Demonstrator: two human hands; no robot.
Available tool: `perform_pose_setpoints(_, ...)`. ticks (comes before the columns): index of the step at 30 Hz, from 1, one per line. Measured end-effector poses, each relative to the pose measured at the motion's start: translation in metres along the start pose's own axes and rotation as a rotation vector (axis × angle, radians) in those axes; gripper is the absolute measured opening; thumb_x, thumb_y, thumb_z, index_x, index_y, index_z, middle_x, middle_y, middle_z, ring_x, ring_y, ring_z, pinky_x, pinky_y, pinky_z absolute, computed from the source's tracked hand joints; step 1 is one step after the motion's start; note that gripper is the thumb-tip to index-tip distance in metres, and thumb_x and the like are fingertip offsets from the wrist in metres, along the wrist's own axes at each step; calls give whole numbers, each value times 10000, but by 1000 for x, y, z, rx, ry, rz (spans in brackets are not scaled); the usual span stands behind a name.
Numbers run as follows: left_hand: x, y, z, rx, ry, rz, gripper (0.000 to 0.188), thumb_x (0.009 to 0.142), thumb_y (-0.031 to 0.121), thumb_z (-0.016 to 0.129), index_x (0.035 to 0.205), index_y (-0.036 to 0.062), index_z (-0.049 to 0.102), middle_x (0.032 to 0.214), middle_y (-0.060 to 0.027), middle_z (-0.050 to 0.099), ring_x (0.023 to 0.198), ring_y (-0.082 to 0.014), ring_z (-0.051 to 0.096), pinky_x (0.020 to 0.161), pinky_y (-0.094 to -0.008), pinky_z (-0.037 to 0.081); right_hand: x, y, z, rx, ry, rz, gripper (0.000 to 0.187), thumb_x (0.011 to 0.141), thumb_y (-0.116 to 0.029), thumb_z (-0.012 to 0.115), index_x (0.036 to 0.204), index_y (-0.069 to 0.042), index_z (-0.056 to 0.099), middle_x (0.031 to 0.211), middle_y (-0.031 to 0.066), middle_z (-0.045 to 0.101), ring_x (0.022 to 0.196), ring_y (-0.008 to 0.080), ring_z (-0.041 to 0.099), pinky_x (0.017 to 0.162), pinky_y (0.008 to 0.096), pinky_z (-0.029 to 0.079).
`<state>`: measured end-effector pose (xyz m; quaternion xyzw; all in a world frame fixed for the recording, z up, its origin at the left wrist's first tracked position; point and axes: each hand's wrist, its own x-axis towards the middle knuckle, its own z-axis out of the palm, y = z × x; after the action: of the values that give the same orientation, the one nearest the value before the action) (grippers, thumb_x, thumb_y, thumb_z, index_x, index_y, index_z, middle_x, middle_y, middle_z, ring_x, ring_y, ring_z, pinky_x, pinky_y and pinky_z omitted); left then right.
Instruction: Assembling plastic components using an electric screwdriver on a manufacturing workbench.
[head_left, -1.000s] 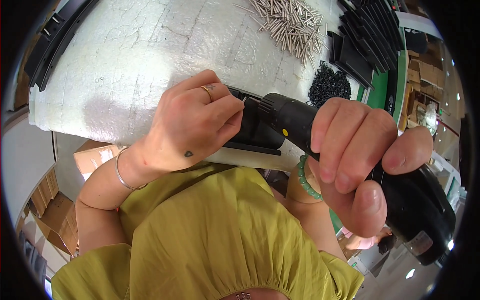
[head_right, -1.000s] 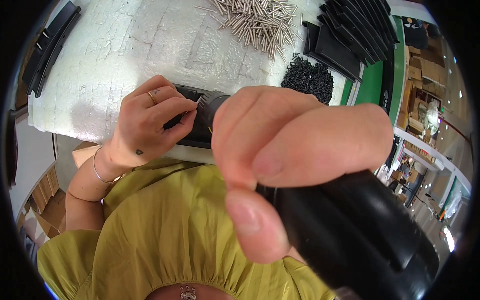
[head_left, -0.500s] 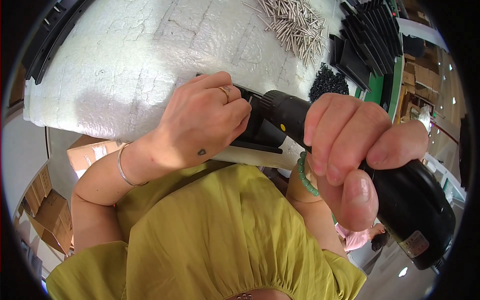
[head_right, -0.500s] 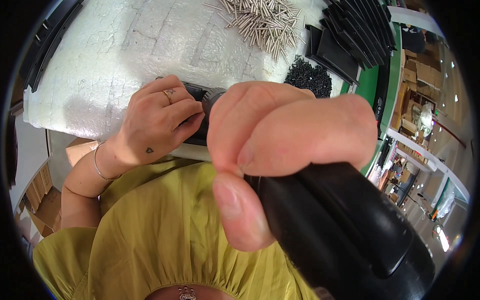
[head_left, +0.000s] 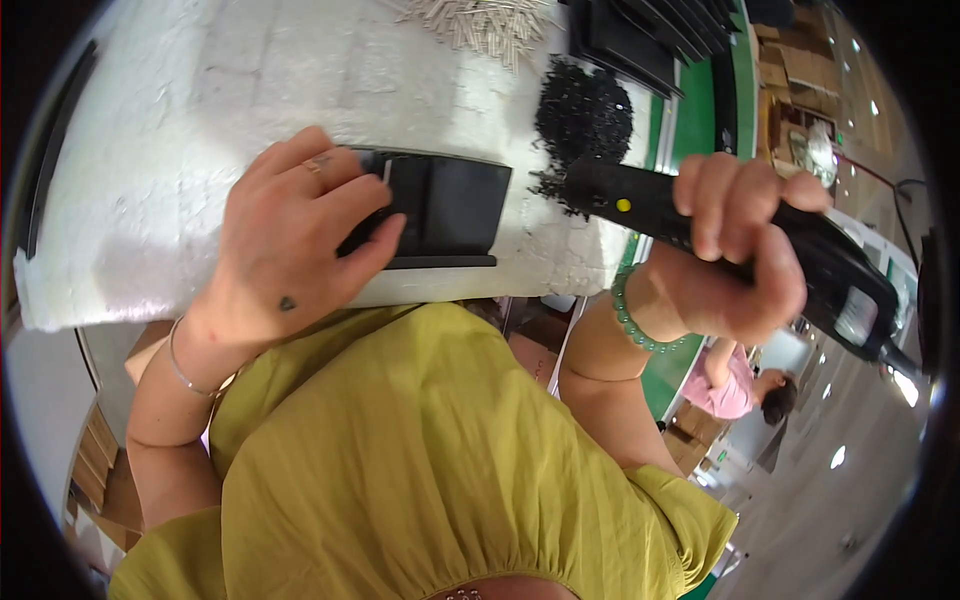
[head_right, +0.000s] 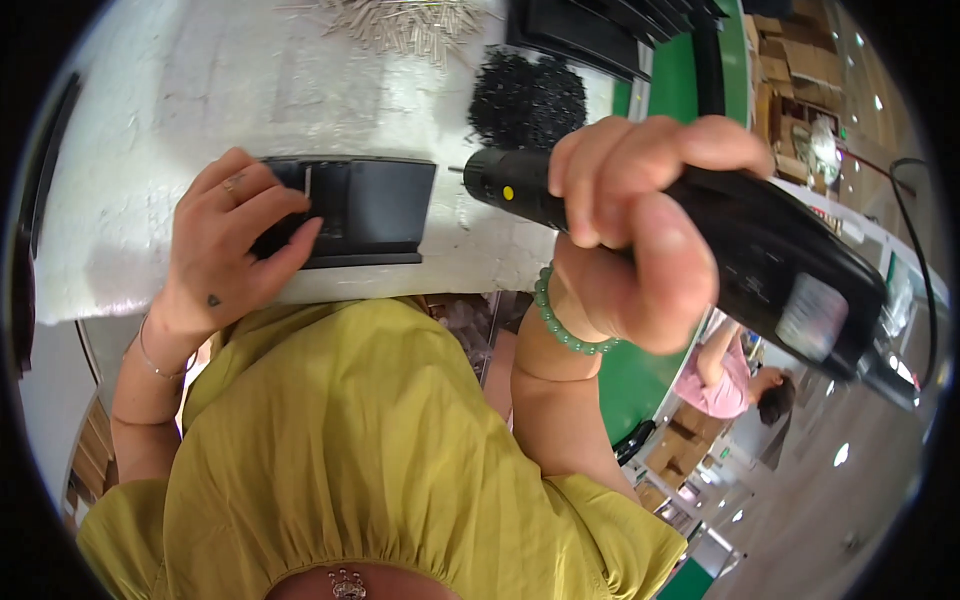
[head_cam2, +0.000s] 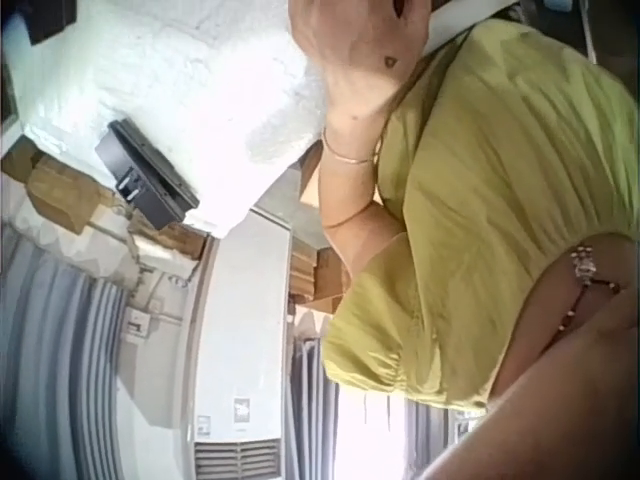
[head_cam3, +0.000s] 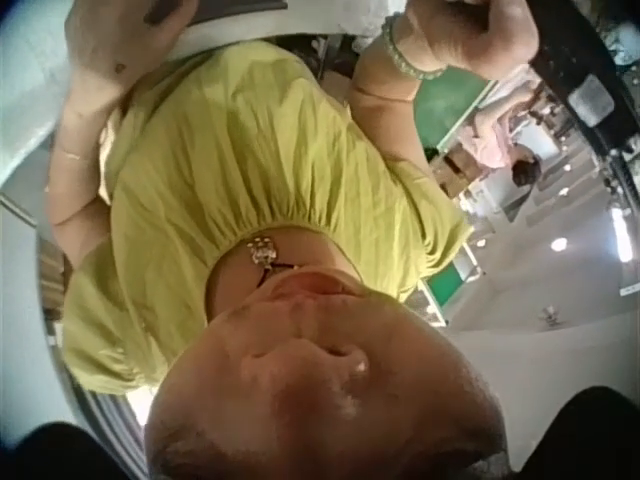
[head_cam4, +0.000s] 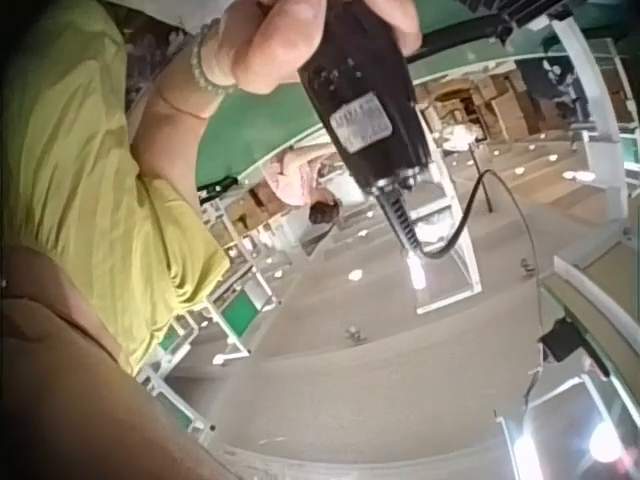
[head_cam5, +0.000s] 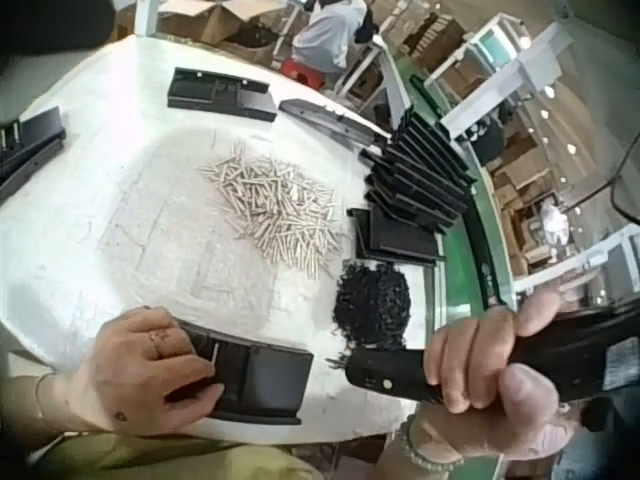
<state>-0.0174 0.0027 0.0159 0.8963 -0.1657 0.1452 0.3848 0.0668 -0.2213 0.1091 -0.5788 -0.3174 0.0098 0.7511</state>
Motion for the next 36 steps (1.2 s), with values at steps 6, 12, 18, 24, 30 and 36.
perform_pose_setpoints(6, 0, -1, -8, -54, -9, 3, 145, 638, 20, 716, 726, 63, 609, 660, -31, 526, 648, -224, 495, 553, -315, 435, -33, 15, -7, -21, 232, 20, 315, 728, -63, 503, 1038, -20, 470, 587, 50, 430, 451, 152, 399, 498, 323, 389)
perform_pose_setpoints(12, 19, 4, -2, -81, -27, 47, 151, 648, 20, 714, 761, 43, 616, 739, -47, 544, 714, -236, 512, 588, -323, 442, -25, 17, -10, -99, 296, 44, 334, 710, -66, 496, 1042, -34, 487, 578, 43, 415, 450, 149, 383, 520, 338, 399)
perform_pose_setpoints(18, 62, 0, 22, -217, -73, 203, 213, 671, 70, 738, 861, 41, 647, 855, -69, 577, 837, -263, 526, 692, -341, 453, -20, -9, -22, 114, 136, -127, 334, 780, -121, 479, 1107, -54, 490, 609, 8, 408, 502, 129, 406, 546, 303, 358)
perform_pose_setpoints(24, 102, -7, 63, -290, -67, 404, 206, 714, 167, 732, 902, 89, 699, 882, -25, 618, 905, -242, 523, 753, -341, 463, -12, -19, -16, 91, 213, -196, 259, 752, -135, 519, 996, -61, 562, 613, -42, 399, 535, 78, 399, 608, 266, 341)
perform_pose_setpoints(30, 116, -8, 76, -259, 25, 515, 160, 706, 150, 737, 838, 65, 707, 833, 5, 649, 899, -199, 568, 727, -319, 489, -12, -22, -34, 98, 244, -288, 328, 785, -141, 487, 1104, -75, 520, 611, -18, 420, 505, 97, 408, 571, 280, 356)
perform_pose_setpoints(36, 114, -5, 68, -329, 43, 427, 168, 672, 155, 767, 770, 55, 676, 767, -15, 647, 829, -197, 591, 638, -306, 501, -8, -25, -22, 121, 209, -260, 262, 754, -125, 530, 1009, -63, 532, 600, -45, 413, 533, 70, 405, 618, 263, 355)
